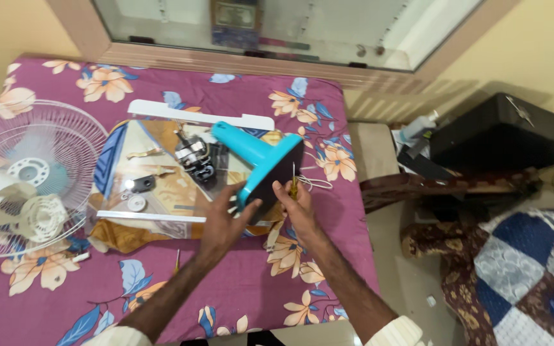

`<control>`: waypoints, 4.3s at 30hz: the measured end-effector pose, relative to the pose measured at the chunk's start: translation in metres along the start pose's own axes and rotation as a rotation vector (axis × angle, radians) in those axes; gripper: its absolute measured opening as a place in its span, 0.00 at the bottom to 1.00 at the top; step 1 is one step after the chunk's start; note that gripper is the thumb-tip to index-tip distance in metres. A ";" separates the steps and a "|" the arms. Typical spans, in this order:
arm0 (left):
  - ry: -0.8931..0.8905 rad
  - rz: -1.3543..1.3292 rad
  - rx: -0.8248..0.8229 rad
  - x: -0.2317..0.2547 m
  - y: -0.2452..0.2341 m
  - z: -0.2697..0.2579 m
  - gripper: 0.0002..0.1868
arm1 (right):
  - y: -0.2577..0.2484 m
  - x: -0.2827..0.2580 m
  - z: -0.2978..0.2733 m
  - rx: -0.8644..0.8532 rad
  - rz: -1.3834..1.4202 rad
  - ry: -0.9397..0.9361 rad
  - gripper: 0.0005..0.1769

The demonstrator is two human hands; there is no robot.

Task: The person uses a screwdriver to remove screws from the teal fan base and then wipes the motor assembly with a white cloth. The fan cage and blades remain disassembled on the bed during the process.

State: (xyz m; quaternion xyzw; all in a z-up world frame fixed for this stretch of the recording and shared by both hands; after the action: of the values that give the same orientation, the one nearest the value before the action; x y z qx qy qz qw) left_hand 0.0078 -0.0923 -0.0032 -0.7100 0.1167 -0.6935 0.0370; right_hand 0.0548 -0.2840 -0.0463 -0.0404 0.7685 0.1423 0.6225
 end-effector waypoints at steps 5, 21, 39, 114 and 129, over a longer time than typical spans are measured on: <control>0.184 0.113 0.104 0.007 0.008 -0.010 0.29 | 0.003 0.003 0.007 0.017 -0.028 -0.058 0.22; 0.264 0.181 0.342 0.004 -0.045 -0.024 0.23 | 0.011 -0.002 0.013 0.027 -0.263 0.008 0.21; -0.106 0.457 0.349 -0.117 -0.225 -0.025 0.25 | 0.090 0.026 0.028 0.117 -0.329 -0.153 0.21; -0.237 -0.818 -0.431 -0.150 0.125 0.009 0.15 | -0.062 0.099 -0.089 0.249 0.231 0.251 0.20; -0.153 0.104 -0.669 -0.122 0.203 0.012 0.28 | -0.192 0.168 -0.101 0.549 0.100 0.400 0.19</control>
State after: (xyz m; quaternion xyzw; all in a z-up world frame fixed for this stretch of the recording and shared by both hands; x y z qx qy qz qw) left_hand -0.0045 -0.2640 -0.1666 -0.7257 0.3706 -0.5589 -0.1539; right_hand -0.0325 -0.4753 -0.2226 0.1395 0.8859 -0.0501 0.4395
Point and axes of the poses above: each hand's wrist, its own z-axis towards the middle knuckle, its own y-axis out of the palm, x = y × z, the point moved 6 cm from there along z, towards the middle knuckle, and after that the axes turned 12 degrees about -x, right-handed, at the moved point
